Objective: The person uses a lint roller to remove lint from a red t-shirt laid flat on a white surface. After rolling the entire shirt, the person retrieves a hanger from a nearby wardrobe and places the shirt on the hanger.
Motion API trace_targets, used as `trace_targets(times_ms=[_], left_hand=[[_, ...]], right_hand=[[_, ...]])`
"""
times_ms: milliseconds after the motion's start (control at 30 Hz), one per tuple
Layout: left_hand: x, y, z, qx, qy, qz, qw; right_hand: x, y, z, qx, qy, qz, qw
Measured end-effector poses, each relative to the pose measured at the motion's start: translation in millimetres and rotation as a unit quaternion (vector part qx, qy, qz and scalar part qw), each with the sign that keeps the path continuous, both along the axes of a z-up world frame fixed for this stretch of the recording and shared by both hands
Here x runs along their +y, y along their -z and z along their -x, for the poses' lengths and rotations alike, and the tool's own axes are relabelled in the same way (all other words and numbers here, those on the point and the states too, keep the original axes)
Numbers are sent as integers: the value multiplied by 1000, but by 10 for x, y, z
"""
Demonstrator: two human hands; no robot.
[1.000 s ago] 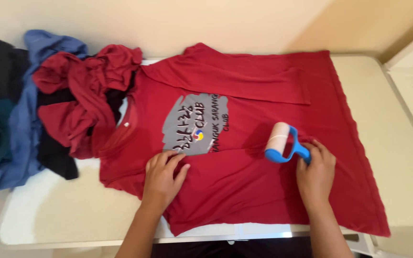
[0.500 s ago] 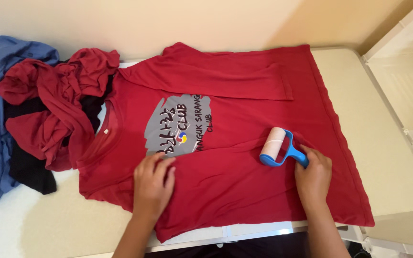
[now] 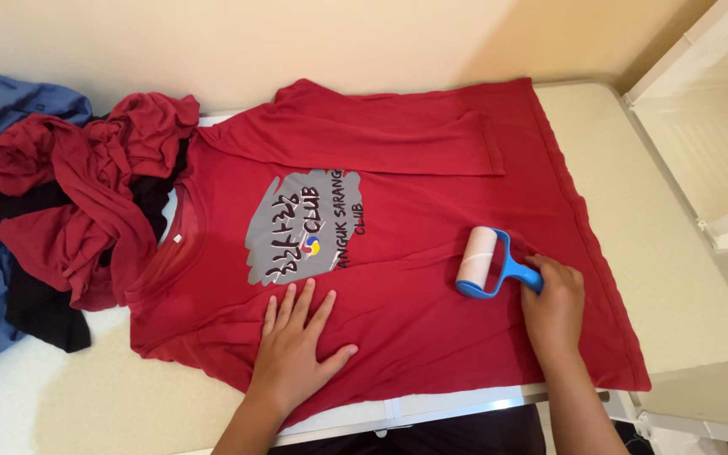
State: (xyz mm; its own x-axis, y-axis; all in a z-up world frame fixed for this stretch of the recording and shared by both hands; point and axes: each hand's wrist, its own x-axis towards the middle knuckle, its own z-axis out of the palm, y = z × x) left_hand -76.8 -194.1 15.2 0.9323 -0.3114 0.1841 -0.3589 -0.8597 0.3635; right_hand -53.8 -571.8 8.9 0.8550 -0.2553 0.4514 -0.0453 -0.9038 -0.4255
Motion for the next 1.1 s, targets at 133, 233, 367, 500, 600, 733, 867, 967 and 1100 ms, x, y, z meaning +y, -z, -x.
trace_targets(times_ms=[133,233,367,500,600,733,867,967,1100], left_hand=[[-55,-106,-16,48,-13,-28,998],[-197,-153,-30,10,9,-5,1000],[-546,-154,-83,3,77,51,996],[-839,-111,-259,-10,141,53,988],[-958,-78,-441,0,161,30,987],[-957,-57,-528,35,158,3,987],[-935,-39,-478,-5,155,10,988],[-938,-34,-465,8,147,4,989],[-955,-85,-460,38,140,-11,989]], right_hand=[[-60,-214,136,3,10,-4,1000],[-55,-420,339,155,115,-60,979],[-33,-628,677,259,141,-99,950],[50,-557,1007,283,113,-155,940],[78,-484,1145,297,98,-139,940],[216,-464,1132,176,38,-59,982],[439,-530,913,212,94,-35,972],[587,-554,601,99,22,-38,994],[700,-589,202,168,33,-9,985]])
